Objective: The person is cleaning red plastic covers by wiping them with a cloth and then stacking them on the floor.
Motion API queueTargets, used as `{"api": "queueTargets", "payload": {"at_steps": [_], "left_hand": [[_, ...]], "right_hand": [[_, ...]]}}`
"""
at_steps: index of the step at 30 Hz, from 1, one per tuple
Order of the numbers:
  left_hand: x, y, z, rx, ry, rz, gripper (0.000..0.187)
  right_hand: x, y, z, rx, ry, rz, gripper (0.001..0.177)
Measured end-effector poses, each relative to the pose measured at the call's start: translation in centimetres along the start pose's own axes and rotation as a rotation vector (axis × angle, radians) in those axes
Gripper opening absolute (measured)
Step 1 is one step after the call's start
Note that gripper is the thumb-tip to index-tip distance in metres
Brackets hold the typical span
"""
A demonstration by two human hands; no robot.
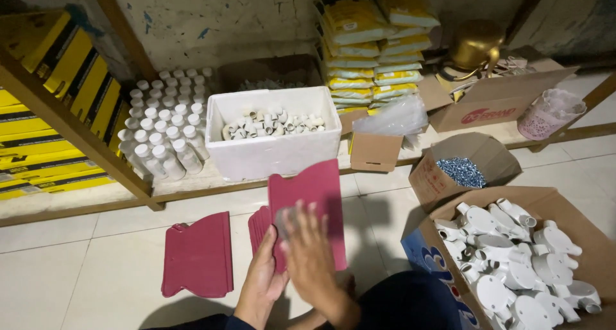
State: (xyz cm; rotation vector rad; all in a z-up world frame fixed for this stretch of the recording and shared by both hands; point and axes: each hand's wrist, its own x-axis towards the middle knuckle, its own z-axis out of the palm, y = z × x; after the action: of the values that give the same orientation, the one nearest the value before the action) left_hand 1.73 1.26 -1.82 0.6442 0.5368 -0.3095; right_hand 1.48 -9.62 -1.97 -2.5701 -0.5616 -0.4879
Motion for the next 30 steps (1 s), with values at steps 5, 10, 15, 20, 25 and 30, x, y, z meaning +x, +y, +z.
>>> {"api": "queueTargets", "payload": {"at_steps": [5,10,15,20,25,30], "left_hand": [[-2.5,1.7,3.4,0.053,0.227,-0.011,0.071],[1.9,1.1,-0.5,-0.174,-0.158,-0.005,0.067],[0.2,4.9,0.2,-0.076,0.187,0.139,0.052],[0.4,6.5,0.0,-0.093,0.222,0.241,0.043],[1.5,6.9,-0.6,-0.041,0.105,0.346,0.033],[-0.5,7.9,-0.1,0.537,-0.366,0.606,0.016]], "right_hand": [[-0.1,1.5,-0.4,0.032,0.289,0.109,0.055],[-1.7,0.0,2.4,0.011,0.075,-0.046,0.057],[-0.8,1.4,1.2,0.002,0.194,-0.103,0.052],[-0.1,7.7,3.3,0.177,0.343,0.213,0.046],[1.4,10.4,0.5,1.258,0.464,1.091,0.042],[2.3,9.5,-3.4,1.849,-0.23,1.118,0.065]]}}
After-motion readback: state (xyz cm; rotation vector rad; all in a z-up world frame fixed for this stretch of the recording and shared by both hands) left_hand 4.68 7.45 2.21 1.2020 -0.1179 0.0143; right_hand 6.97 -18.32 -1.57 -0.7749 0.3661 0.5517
